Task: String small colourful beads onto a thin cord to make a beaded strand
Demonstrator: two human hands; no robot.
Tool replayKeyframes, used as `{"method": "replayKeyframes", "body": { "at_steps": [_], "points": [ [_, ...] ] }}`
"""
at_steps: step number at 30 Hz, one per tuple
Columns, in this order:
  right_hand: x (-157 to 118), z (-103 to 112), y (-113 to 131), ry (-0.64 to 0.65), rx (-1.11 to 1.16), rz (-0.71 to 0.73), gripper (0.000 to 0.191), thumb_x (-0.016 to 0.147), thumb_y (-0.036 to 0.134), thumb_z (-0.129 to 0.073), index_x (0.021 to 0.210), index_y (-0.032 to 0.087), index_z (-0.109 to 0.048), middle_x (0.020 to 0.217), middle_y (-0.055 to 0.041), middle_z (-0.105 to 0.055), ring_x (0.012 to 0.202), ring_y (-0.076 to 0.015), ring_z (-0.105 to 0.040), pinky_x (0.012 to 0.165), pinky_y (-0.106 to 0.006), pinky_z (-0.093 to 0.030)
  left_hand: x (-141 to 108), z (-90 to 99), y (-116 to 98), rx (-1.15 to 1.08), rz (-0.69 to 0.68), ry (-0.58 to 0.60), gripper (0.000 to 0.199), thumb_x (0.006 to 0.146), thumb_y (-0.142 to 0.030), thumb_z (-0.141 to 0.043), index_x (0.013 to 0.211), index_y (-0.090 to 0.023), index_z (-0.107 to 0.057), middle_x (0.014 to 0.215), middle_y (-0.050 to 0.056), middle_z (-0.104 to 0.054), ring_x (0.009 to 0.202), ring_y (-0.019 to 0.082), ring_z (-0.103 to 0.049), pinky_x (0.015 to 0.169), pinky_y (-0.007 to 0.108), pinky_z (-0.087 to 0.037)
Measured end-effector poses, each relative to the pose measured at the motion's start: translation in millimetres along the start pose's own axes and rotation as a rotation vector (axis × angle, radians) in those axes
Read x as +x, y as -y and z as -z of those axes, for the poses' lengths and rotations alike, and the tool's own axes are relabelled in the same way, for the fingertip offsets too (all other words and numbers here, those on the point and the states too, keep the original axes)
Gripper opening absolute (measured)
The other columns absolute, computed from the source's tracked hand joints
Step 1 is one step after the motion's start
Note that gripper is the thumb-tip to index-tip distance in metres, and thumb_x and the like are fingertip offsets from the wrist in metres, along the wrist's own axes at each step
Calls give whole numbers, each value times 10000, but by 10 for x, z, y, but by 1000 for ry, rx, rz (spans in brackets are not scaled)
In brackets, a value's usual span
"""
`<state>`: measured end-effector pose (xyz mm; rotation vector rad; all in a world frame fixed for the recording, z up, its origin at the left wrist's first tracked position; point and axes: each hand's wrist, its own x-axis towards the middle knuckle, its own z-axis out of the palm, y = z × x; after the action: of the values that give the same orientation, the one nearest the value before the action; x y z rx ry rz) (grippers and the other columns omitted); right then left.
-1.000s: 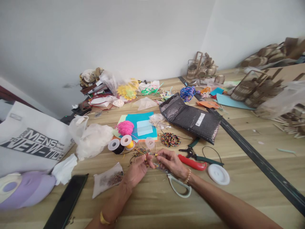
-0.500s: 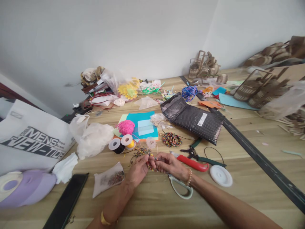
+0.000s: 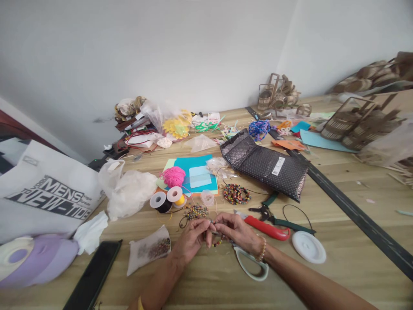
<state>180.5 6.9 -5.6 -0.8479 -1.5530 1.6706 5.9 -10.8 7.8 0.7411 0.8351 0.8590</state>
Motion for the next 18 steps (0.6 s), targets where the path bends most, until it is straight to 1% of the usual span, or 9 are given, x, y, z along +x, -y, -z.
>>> {"method": "replayKeyframes", "body": {
  "at_steps": [1, 3, 6, 8, 11, 13, 15, 16, 18],
  "points": [
    [6, 3, -14, 10, 1, 1, 444, 841, 575, -576, 807, 133, -574, 625, 19, -523, 532, -81, -435, 493, -202, -342, 11, -3, 4, -39, -7, -10, 350, 707, -452, -764, 696, -108, -703, 462, 2, -595, 413, 80, -504, 486, 207, -361],
    [14, 10, -32, 31, 12, -6, 444, 838, 578, -578, 811, 135, -573, 632, 13, -538, 533, -84, -448, 492, -204, -354, 35, -3, 4, -126, -30, -25, 333, 688, -434, -785, 710, -111, -708, 522, 14, -626, 486, 98, -556, 525, 215, -395],
    [17, 21, -30, 29, 31, -34, 466, 816, 608, -585, 813, 142, -570, 636, 14, -548, 503, -80, -435, 462, -201, -347, 54, 15, -21, -218, -72, -67, 268, 719, -378, -772, 723, -117, -708, 570, 18, -651, 556, 116, -596, 610, 243, -451],
    [12, 27, -20, -8, 51, -44, 465, 814, 611, -585, 816, 146, -570, 614, 22, -535, 476, -74, -421, 442, -197, -332, 49, 33, -48, -232, -58, -69, 232, 745, -341, -751, 735, -112, -713, 557, 19, -647, 548, 119, -594, 621, 254, -461],
    [-1, 25, -9, -47, 72, -25, 437, 829, 589, -586, 836, 152, -575, 595, 34, -513, 461, -67, -398, 434, -193, -303, 21, 50, -81, -181, -7, 0, 276, 773, -375, -717, 783, -100, -730, 463, 3, -595, 452, 108, -540, 609, 273, -467],
    [-11, 15, -1, -36, 59, -3, 425, 844, 576, -577, 848, 151, -579, 609, 31, -513, 475, -67, -389, 444, -195, -293, 0, 49, -86, -103, 10, 48, 330, 778, -428, -702, 781, -99, -729, 382, -20, -536, 368, 90, -469, 597, 286, -470],
    [-18, 2, 13, -20, 21, 13, 425, 852, 572, -569, 848, 148, -583, 609, 31, -501, 494, -70, -384, 457, -199, -286, -14, 35, -77, -30, 17, 72, 345, 772, -450, -705, 755, -106, -717, 337, -38, -495, 322, 73, -410, 589, 292, -470],
    [-20, -4, 22, -22, -3, 18, 429, 851, 574, -570, 838, 146, -585, 603, 33, -490, 501, -72, -383, 463, -201, -285, -16, 26, -70, -6, 15, 72, 339, 763, -446, -716, 747, -108, -712, 342, -36, -502, 323, 71, -406, 583, 289, -466],
    [-17, -11, 42, -33, -49, 20, 445, 844, 585, -570, 804, 143, -590, 590, 32, -480, 512, -78, -384, 473, -205, -289, -11, 7, -55, 3, -7, 51, 332, 730, -434, -750, 743, -104, -709, 412, -9, -562, 377, 85, -461, 571, 274, -450]
  ]
}}
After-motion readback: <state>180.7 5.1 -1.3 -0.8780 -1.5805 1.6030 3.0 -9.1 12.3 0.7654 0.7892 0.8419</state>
